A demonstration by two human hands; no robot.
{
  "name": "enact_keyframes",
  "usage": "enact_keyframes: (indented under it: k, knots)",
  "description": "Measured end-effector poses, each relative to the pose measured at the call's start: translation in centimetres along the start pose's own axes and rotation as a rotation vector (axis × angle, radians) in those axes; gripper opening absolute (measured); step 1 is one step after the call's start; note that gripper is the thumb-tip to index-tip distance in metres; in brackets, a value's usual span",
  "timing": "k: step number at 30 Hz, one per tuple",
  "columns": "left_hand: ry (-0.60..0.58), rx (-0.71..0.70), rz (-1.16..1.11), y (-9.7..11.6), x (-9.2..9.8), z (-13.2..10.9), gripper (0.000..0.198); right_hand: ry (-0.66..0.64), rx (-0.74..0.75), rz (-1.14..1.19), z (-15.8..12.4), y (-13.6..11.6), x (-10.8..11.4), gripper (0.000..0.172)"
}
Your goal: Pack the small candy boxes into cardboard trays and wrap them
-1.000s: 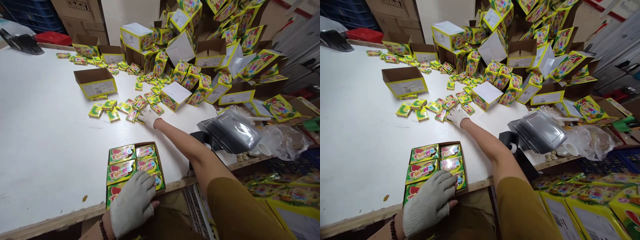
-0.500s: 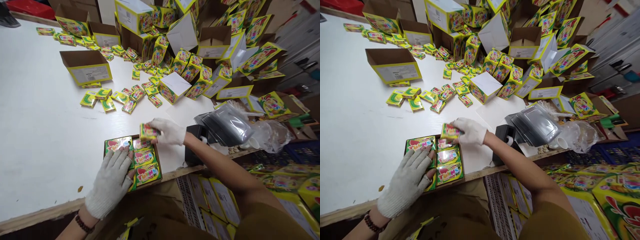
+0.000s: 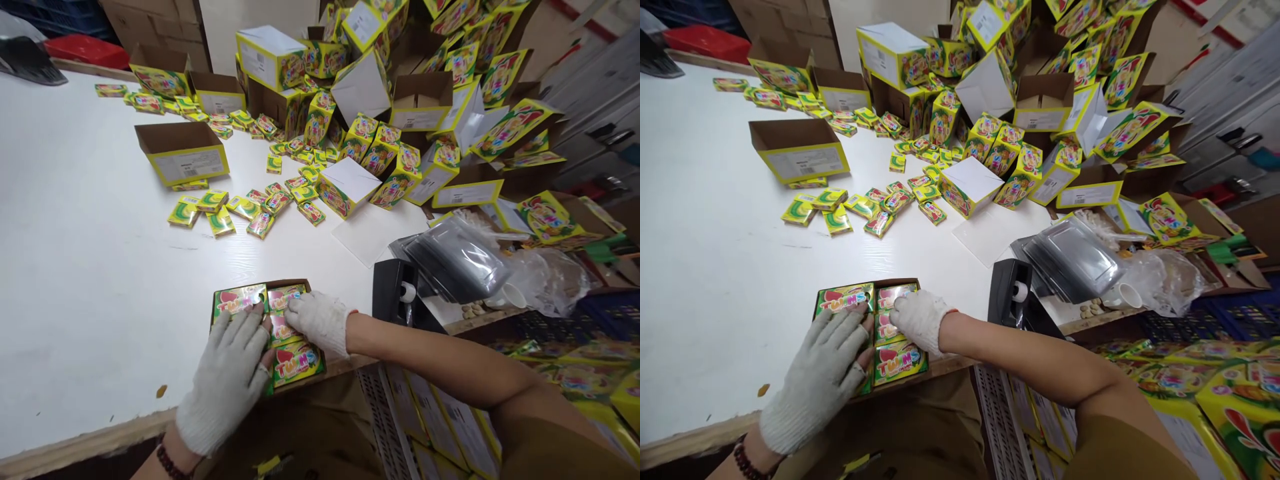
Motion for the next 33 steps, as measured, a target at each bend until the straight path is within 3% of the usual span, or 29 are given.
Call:
enact_keyframes:
  k: [2,4,6,8,12,14,16,21,23,25,29,33]
  knots:
    - [-0.051,-0.029,-0.010,0.8,-0.3,0.5,0.029,-0.103,0.055,0.120,1.3,2.1,1.4,0.016]
    - [-0.109,-0.056,-0.020,1.4,-0.8,0.8,0.025,-0.081,0.054,0.209,3.7,5.6,3.4,0.019]
    - [-0.134,-0.053,-0.022,1.6,-1.3,0.8,0.023,0.080,-0.110,0.054,6.9,10.2,5.5,0.025]
    - [-0.129,-0.040,-0.018,1.5,-1.6,0.7,0.024,0.160,-0.188,-0.153,10.6,13.6,6.5,0.035]
    - [-0.136,-0.033,-0.028,1.2,-1.5,0.4,0.028,0.129,-0.242,-0.287,16.0,16.4,5.8,0.038]
    - [-0.154,-0.031,-0.040,1.1,-1.4,0.4,0.026,0.122,-0.250,-0.274,16.4,16.1,5.3,0.036]
    - [-0.161,-0.028,-0.052,1.1,-1.4,0.5,0.026,0.150,-0.220,-0.185,14.9,15.0,5.0,0.038]
    - [-0.152,-0.033,-0.070,1.2,-1.8,0.5,0.025,0.401,-0.142,0.242,6.1,10.1,5.1,0.048]
    - [-0.149,-0.030,-0.069,1.3,-1.8,0.5,0.025,0.494,-0.066,0.192,2.8,7.5,4.4,0.053]
    - [-0.148,-0.024,-0.060,1.4,-1.7,0.4,0.025,0.504,-0.050,0.083,0.8,5.2,3.0,0.051]
    - [-0.131,-0.020,-0.049,1.6,-1.4,0.3,0.025,0.453,-0.140,-0.029,0.2,2.6,0.0,0.049]
    - [-0.094,-0.026,-0.055,1.7,-1.0,0.2,0.025,0.453,-0.160,0.015,1.0,2.2,-0.9,0.044]
Point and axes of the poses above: each hand's wrist, its own z-axis towards the middle knuckle, its own x-axis out of the back of the hand, y = z × x, the point moved 4 cm from there along z, towards the middle knuckle, and after that the axes turned 6 degrees about x, right-handed, at the moved point
